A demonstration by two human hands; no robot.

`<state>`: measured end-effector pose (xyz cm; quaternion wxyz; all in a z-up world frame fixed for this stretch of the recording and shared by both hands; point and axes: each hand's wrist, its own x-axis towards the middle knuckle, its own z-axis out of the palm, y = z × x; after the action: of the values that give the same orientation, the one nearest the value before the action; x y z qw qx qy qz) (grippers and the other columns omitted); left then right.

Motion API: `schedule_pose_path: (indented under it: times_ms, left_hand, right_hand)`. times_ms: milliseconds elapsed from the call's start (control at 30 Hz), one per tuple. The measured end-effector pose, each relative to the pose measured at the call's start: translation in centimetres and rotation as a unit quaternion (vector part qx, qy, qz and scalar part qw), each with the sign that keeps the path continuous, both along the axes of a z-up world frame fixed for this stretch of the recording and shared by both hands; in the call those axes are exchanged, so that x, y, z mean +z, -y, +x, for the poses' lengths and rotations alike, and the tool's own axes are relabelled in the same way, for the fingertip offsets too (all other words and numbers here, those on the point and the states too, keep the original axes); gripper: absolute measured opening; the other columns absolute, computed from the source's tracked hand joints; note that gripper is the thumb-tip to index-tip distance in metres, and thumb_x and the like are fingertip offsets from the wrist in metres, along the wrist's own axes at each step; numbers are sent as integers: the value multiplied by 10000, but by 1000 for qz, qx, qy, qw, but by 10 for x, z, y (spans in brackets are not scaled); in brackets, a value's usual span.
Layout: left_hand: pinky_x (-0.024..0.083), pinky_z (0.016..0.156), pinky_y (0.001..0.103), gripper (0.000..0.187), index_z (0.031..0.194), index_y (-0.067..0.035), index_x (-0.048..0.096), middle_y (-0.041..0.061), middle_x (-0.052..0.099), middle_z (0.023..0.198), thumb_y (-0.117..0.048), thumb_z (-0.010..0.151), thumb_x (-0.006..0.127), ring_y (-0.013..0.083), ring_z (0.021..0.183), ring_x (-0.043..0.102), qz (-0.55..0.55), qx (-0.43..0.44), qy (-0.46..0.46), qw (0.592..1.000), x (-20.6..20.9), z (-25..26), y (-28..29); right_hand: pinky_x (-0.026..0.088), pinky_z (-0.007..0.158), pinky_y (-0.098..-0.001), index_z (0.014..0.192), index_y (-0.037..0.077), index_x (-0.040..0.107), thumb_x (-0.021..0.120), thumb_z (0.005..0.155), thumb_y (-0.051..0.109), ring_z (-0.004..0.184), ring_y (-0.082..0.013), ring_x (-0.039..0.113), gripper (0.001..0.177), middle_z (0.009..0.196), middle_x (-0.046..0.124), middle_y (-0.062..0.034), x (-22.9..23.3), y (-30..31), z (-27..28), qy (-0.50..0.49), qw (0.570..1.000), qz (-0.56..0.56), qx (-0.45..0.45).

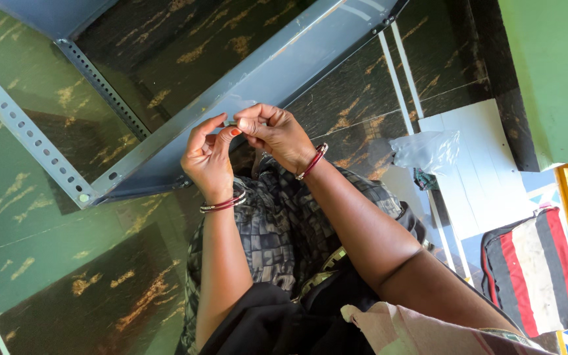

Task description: The person assembles a metal shelving unit by hand. They attach metal side panels to vertical supports, insert bolts into the holes, and secure the components together.

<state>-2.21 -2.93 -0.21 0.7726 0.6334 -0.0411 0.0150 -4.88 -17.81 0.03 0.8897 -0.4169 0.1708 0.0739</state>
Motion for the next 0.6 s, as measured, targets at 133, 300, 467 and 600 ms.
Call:
schedule_pose_path:
  times_ms: [133, 300, 467, 600]
  left_hand:
    - [599, 855, 274, 219, 1135, 53, 708, 97, 725, 1060, 86, 928, 771, 147, 897, 734, -17, -24, 4, 1000, -1, 3, -3]
    - [610, 911, 296, 227, 1186, 69, 720, 94, 704, 1115, 102, 961, 727, 165, 964, 725, -25, -47, 45, 998, 4, 0, -3]
    - [619, 871, 298, 232, 1168, 68, 716, 87, 691, 1078, 100, 941, 748, 165, 937, 724, -29, -36, 39, 998, 7, -1, -1]
    - [633, 882, 311, 208, 1135, 72, 710, 81, 674, 1047, 107, 934, 753, 177, 924, 735, -26, -41, 37, 998, 8, 0, -2]
  right_hand:
    - [440, 606, -202, 1065, 47, 745, 757, 948, 238, 710, -60, 561, 224, 864, 696, 13, 1, 1, 1, 2, 1000, -23, 12]
    - [439, 611, -200, 1076, 46, 749, 758, 949, 252, 715, -55, 552, 243, 858, 686, 19, 5, 5, 1, 7, 1000, -13, 27]
    - [429, 580, -197, 1067, 46, 743, 768, 934, 228, 705, -55, 556, 226, 852, 702, 4, 4, 6, 0, 1, 1000, -20, 15]
    - [428, 574, -200, 1055, 41, 741, 777, 941, 205, 701, -61, 566, 203, 854, 697, 7, 3, 8, -1, 24, 999, -15, 25]
